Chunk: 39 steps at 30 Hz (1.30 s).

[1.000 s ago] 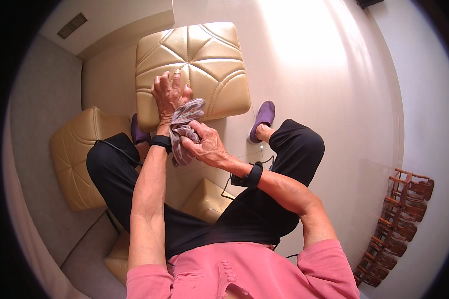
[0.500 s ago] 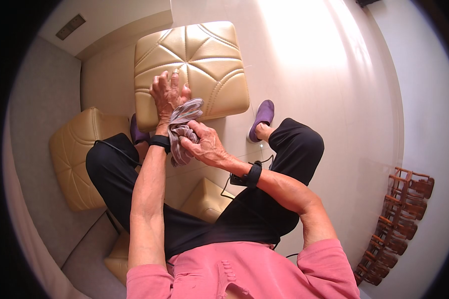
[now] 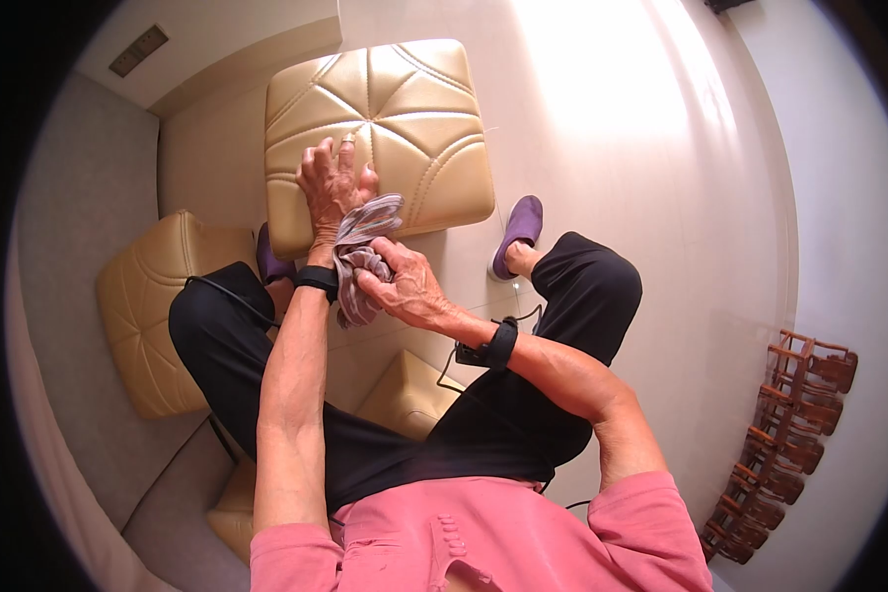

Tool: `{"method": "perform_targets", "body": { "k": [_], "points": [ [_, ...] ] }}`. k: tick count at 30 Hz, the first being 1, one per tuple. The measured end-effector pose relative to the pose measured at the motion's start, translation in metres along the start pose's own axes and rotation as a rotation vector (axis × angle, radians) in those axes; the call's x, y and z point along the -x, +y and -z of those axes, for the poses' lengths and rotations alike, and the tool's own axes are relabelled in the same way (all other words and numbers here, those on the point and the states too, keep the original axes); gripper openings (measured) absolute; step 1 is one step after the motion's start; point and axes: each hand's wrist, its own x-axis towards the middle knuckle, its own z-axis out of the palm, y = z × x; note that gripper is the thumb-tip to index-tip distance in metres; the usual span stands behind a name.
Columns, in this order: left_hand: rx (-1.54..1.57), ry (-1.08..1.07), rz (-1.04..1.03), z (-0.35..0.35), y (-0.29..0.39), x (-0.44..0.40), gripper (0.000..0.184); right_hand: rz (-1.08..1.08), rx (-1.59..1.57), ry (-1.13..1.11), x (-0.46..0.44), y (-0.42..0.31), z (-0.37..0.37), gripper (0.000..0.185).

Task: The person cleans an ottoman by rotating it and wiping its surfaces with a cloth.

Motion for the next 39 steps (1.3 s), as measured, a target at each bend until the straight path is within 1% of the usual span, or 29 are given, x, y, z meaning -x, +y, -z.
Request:
{"method": "perform_targets", "body": {
  "k": [10,14,25,39],
  "points": [
    [0.011,0.003,0.019,-0.0007,-0.003,-0.0013,0.047,-0.01,-0.017,0.002,-0.0031,-0.0035,-0.005,0.028],
    [0.018,-0.003,0.017,0.0006,-0.0037,-0.0008,0.048,-0.029,-0.013,-0.016,-0.0037,-0.0034,-0.0058,0.028],
    [0.021,0.0,0.021,0.0012,-0.0023,-0.001,0.049,0.004,0.032,-0.033,-0.0038,-0.002,-0.0041,0.03],
    [0.012,0.004,0.01,-0.0012,-0.0041,0.0002,0.047,-0.011,-0.012,-0.025,-0.0049,-0.0016,-0.0059,0.031]
  ]
}}
